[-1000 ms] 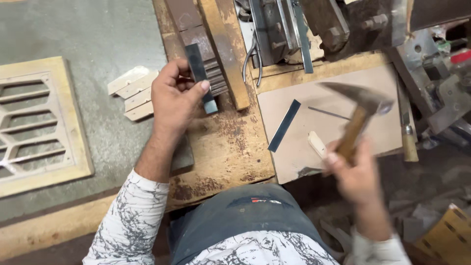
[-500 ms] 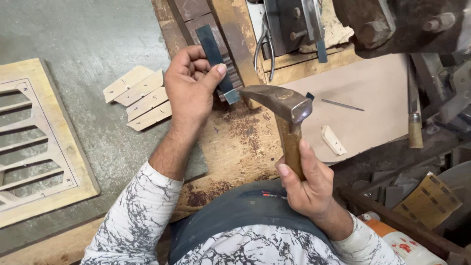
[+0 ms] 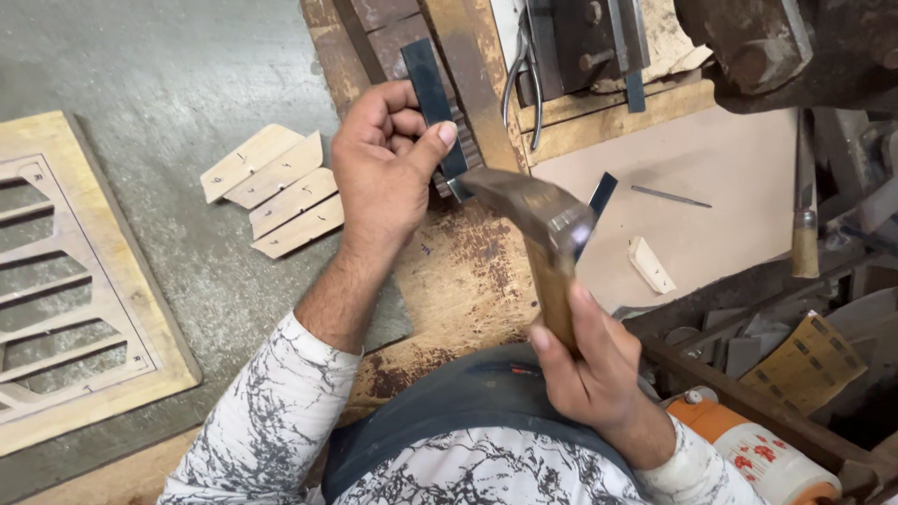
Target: The person assembles small metal and wooden components using a manual press, hammer, and file. They repeatedly align pieces, press them together, tap with a hammer, and file edges, then place finished units aside.
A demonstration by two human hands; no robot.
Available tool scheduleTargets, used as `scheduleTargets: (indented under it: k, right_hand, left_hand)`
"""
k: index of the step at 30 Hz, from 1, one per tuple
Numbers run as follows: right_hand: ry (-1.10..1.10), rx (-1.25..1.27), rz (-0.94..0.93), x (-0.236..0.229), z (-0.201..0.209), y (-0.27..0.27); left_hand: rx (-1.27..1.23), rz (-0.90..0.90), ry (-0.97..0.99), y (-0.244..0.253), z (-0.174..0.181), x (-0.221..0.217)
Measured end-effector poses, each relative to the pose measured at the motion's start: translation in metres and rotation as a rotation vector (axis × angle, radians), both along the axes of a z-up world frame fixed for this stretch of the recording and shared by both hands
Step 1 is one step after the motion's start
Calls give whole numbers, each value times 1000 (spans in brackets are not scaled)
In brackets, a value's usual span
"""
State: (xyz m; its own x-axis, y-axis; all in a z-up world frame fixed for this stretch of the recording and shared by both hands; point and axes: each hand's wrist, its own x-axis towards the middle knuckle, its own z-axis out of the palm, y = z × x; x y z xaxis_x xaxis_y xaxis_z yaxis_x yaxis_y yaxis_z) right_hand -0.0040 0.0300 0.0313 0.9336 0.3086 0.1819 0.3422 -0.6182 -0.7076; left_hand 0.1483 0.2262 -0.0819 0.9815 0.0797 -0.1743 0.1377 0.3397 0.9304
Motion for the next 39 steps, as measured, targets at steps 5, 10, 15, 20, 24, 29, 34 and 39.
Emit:
scheduleTargets:
  k: [5, 10, 15, 20, 24, 29, 34, 39]
  right_hand:
    - [1, -25, 23, -4, -9, 4]
    - [4, -54, -10, 0, -2, 10]
    - [-185, 136, 77, -6, -11, 8]
    - [22, -72, -23, -3, -10, 6]
    - [-99, -18, 17, -7, -1, 7]
    - [-13, -90, -29, -4, -1, 11]
    - [-74, -4, 13, 2, 2, 12]
    - [58, -105, -61, 3, -2, 11]
  left_hand:
    - [-25, -3, -8, 0, -3, -1]
    - [-23, -1, -14, 0, -1, -1]
    - [-27, -6, -20, 0, -5, -3]
    - [-19, -21, -10, 0, -4, -3]
    - [-43, -24, -43, -1, -6, 0]
    - [-55, -19, -99, 0, -6, -3]
    - [-48, -25, -48, -1, -2, -3]
    - [-27, -36, -45, -2, -4, -5]
